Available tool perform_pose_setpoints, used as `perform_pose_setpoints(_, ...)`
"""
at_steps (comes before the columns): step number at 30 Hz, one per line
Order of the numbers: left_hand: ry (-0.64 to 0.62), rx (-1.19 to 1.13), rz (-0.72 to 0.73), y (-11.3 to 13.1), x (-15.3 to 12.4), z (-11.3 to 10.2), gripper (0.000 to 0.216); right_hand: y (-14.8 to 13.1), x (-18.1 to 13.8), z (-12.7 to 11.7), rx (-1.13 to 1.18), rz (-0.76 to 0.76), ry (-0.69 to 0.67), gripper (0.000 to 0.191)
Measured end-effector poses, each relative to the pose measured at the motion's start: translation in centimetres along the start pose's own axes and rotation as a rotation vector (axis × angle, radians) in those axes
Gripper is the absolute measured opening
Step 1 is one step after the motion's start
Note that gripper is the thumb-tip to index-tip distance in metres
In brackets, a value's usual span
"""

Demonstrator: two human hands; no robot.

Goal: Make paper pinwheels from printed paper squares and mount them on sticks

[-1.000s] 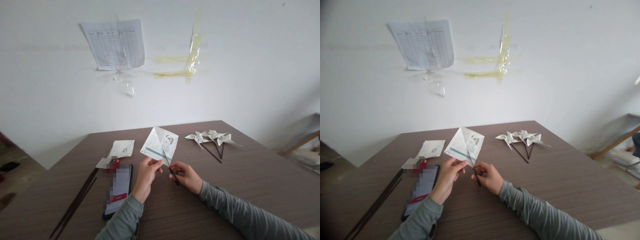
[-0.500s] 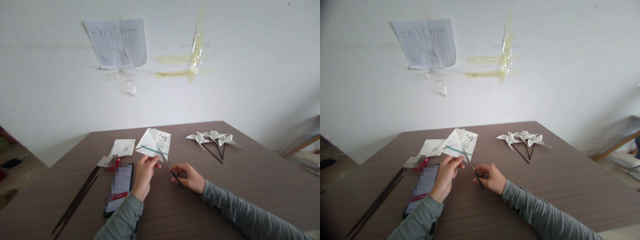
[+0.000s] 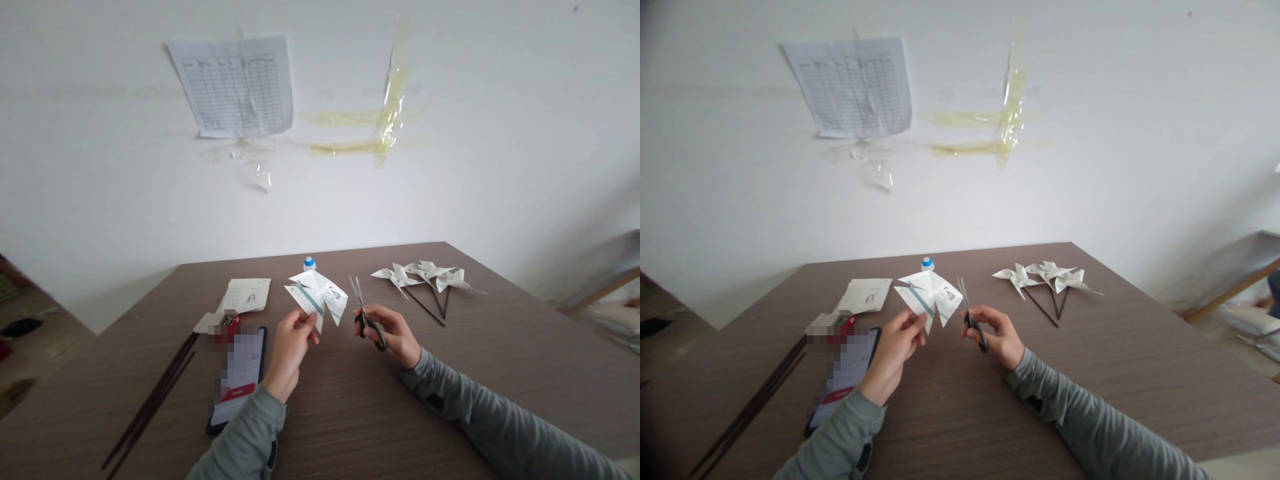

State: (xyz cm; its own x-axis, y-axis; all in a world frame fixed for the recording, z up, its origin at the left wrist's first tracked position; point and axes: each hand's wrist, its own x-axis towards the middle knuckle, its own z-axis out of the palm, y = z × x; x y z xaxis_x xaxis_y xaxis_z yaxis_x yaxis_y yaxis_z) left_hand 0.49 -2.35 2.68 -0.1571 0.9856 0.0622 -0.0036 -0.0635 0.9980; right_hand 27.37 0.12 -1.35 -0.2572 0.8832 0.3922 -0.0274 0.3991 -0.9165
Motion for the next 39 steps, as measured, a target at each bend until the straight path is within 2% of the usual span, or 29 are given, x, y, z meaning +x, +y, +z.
perform_pose_setpoints(5, -0.055, 0.064, -0.038, -0.2, 0.0, -0.1, 0.049, 1.2, 0.9, -0.1, -0.107, 0.095, 0.332, 0.069)
perform_pose_setpoints(9, -0.065, 0.072, -0.054, -0.2, 0.2, 0.0, 0.044, 1.9, 1.3, -0.6, -0.162, 0.14, 0.46, 0.072)
perform_pose_setpoints(14, -0.071, 0.048, -0.055, -0.1, 0.1, 0.2, 0.039, 2.0, 1.4, -1.0, -0.162, 0.196, 0.417, 0.079)
perform_pose_setpoints(21, -0.131, 0.066, -0.04, -0.1, 0.0, 0.3, 0.043, 2.8, 1.4, -1.1, -0.135, 0.263, 0.296, 0.054)
perform_pose_setpoints(27, -0.16, 0.102, -0.018, -0.2, 0.3, 0.1, 0.053, 2.8, 1.4, -0.7, -0.062, 0.27, 0.257, 0.056)
perform_pose_setpoints(32, -0.102, 0.074, -0.035, 0.2, 0.1, 0.1, 0.062, 2.0, 1.5, -0.6, -0.024, 0.263, 0.261, 0.058)
perform_pose_setpoints(39, 0.035, 0.03, -0.059, 0.2, 0.1, -0.1, 0.059, 1.1, 1.5, -0.3, 0.002, 0.26, 0.263, 0.062)
